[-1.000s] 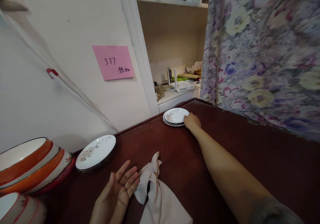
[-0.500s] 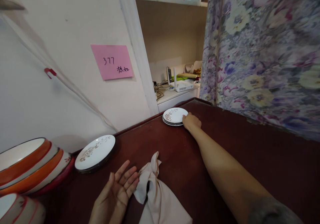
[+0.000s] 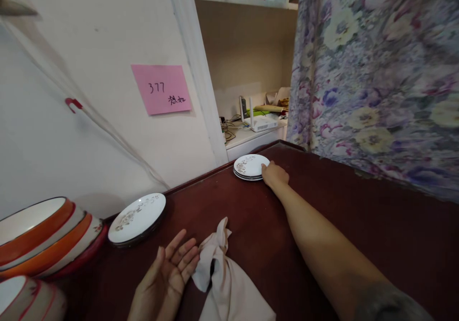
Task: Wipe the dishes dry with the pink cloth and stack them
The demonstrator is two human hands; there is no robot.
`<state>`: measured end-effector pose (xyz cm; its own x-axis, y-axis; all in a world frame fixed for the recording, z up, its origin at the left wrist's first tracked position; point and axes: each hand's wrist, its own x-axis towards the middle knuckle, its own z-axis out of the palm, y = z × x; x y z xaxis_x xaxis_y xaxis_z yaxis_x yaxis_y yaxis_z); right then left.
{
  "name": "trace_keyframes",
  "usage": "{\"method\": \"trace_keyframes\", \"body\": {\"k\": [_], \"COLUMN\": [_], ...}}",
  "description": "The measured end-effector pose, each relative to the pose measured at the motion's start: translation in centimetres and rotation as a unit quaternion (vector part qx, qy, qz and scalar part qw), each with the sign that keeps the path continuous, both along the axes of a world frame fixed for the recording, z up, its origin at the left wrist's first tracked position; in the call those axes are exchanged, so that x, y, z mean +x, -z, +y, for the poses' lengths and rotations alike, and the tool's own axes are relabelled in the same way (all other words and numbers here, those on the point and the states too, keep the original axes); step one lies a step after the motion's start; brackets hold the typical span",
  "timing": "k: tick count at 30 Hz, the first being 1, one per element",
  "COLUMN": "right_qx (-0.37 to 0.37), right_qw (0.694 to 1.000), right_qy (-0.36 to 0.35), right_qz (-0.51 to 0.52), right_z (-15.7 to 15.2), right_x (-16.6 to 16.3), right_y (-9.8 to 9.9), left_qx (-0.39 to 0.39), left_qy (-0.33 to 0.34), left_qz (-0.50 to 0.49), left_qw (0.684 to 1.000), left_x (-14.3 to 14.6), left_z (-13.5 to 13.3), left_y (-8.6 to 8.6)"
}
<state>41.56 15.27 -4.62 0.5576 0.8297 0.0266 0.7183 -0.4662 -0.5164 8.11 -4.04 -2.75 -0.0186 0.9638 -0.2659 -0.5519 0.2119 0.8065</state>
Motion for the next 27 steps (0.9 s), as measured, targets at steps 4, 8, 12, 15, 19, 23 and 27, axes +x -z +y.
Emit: {"method": "trace_keyframes", "body": {"k": [4,8,12,15,19,23,27], "right_qx": [0.001,0.009,0.069,0.236,0.336,0.318,0.255], "right_qw": [1.000,0.999,0.996,0.971,0.922,0.835,0.754], "right_qy": [0.004,0.014,0.049,0.022,-0.188,-0.449,-0.597], "right_qz": [0.013,0.028,0.032,0.025,0.025,-0.006,-0.102], "right_z": [-0.1,-0.7,-1.7,-2.5,-4.6,-7.3,-8.1], "right_x": [-0.1,0.1,0.5,-0.5,-6.6,-15.5,-22.3], "right_y": [-0.2,-0.2,-0.8,-2.9,-6.3,-7.3,-6.2], "left_qx": [0.008,-0.001,0.005,0.009,0.018,0.021,0.025], "left_qy": [0.012,0.029,0.035,0.029,0.019,0.007,0.005], "left_qz": [-0.013,-0.057,-0.094,-0.122,-0.166,-0.198,-0.209], "left_qw": [1.000,0.998,0.995,0.992,0.986,0.980,0.978], "left_x": [-0.2,-0.2,-0.1,-0.2,-0.5,-0.7,-0.7], "left_z": [0.0,-0.2,-0.4,-0.6,-0.8,-0.9,-0.9], "left_y": [0.2,0.2,0.0,0.0,0.3,1.0,1.4]}}
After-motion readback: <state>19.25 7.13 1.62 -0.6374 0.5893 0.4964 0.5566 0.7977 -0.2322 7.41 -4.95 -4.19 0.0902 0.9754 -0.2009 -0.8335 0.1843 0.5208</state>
